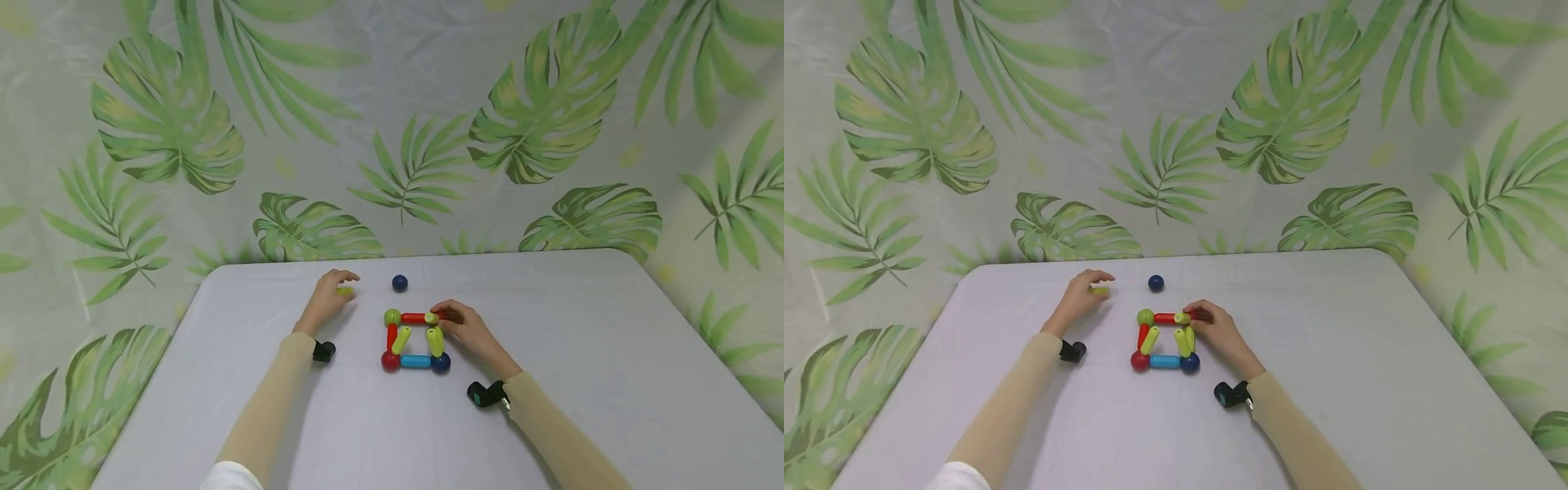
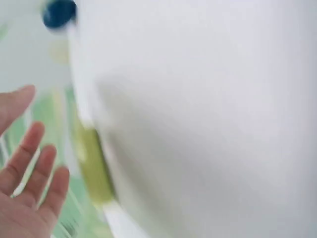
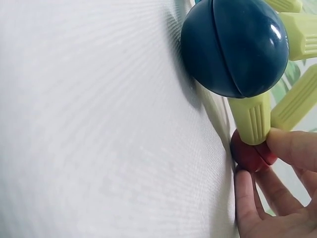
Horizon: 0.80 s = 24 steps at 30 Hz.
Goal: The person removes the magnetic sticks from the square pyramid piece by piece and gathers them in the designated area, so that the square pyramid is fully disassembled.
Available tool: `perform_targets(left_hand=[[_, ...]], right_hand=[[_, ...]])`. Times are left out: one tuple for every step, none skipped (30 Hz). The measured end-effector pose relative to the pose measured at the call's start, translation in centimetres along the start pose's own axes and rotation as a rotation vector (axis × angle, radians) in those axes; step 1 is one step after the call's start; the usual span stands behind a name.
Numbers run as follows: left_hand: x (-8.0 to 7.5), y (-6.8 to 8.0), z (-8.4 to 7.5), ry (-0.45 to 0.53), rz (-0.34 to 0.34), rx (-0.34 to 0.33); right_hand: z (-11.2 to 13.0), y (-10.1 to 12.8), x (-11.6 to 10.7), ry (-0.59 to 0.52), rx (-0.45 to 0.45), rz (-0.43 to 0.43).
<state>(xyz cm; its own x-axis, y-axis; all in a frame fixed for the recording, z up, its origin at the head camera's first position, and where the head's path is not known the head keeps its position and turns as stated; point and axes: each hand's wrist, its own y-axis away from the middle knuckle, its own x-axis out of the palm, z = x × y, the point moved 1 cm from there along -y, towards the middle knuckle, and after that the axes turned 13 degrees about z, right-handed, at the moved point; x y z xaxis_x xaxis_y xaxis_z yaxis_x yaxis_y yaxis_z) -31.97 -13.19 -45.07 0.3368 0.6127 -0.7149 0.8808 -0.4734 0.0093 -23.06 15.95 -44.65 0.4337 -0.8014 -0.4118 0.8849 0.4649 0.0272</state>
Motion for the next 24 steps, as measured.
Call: perform_targets(left_hand=[[0.6,0.0,-0.9,0.030,0.016,0.063],[1.3,-0.1,-1.9,0.058,0.046,0.129],[2.0,-0.2,-3.0,0.084,0.088,0.190],[2.7,-0.4,-4.1,0.105,0.138,0.247],[3.4,-0.5,-5.0,0.120,0.192,0.297],[4.1,-0.8,-5.9,0.126,0.243,0.336],[4.7,-1.0,-6.5,0.127,0.291,0.361],[5.2,-1.2,-7.1,0.124,0.331,0.381],[5.6,-1.4,-7.5,0.121,0.360,0.391],[5.9,-1.5,-7.8,0.119,0.381,0.397],[6.1,-1.6,-8.0,0.115,0.394,0.398],[6.2,-1.6,-8.1,0.117,0.396,0.392],[6.3,-1.5,-8.1,0.119,0.386,0.385],[6.3,-1.4,-8.0,0.120,0.367,0.372],[6.2,-1.3,-7.8,0.125,0.346,0.357],[6.2,-1.2,-7.6,0.132,0.322,0.338],[6.1,-1.1,-7.4,0.140,0.297,0.321],[6.0,-1.0,-7.2,0.152,0.274,0.308],[6.0,-0.9,-7.0,0.160,0.255,0.296],[6.0,-0.8,-6.8,0.166,0.242,0.285],[6.0,-0.8,-6.7,0.171,0.233,0.279],[6.1,-0.8,-6.6,0.175,0.223,0.275],[6.1,-0.7,-6.5,0.179,0.215,0.274],[6.2,-0.7,-6.4,0.181,0.207,0.272]], right_hand=[[-0.6,-0.2,0.0,0.003,0.001,-0.003],[-1.2,-0.3,-0.1,0.006,0.002,-0.006],[-1.8,-0.5,-0.1,0.008,0.004,-0.009],[-2.4,-0.8,-0.1,0.012,0.004,-0.014],[-3.0,-1.0,-0.1,0.005,0.004,-0.016],[-3.7,-1.3,-0.1,0.000,0.002,-0.017],[-3.7,-1.3,-0.1,-0.004,-0.003,-0.016],[-3.8,-1.4,0.0,-0.008,-0.007,-0.017],[-3.8,-1.5,0.0,-0.013,-0.006,-0.018],[-3.9,-1.6,0.1,-0.016,-0.007,-0.019],[-3.8,-1.6,0.1,-0.022,-0.006,-0.018],[-3.8,-1.6,0.2,-0.016,-0.005,-0.018],[-3.8,-1.7,0.2,-0.015,0.001,-0.022],[-3.7,-1.7,0.2,-0.006,0.005,-0.024],[-3.7,-1.7,0.3,-0.005,0.013,-0.026],[-3.6,-1.7,0.3,-0.002,0.017,-0.025],[-3.5,-1.6,0.3,-0.002,0.021,-0.024],[-3.4,-1.6,0.3,0.006,0.022,-0.021],[-3.4,-1.6,0.4,0.008,0.027,-0.020],[-3.3,-1.5,0.4,0.010,0.030,-0.017],[-3.2,-1.5,0.5,0.002,0.036,-0.017],[-3.1,-1.5,0.5,0.005,0.036,-0.016],[-3.0,-1.4,0.5,0.009,0.033,-0.014],[-3.0,-1.4,0.5,0.015,0.031,-0.013]])
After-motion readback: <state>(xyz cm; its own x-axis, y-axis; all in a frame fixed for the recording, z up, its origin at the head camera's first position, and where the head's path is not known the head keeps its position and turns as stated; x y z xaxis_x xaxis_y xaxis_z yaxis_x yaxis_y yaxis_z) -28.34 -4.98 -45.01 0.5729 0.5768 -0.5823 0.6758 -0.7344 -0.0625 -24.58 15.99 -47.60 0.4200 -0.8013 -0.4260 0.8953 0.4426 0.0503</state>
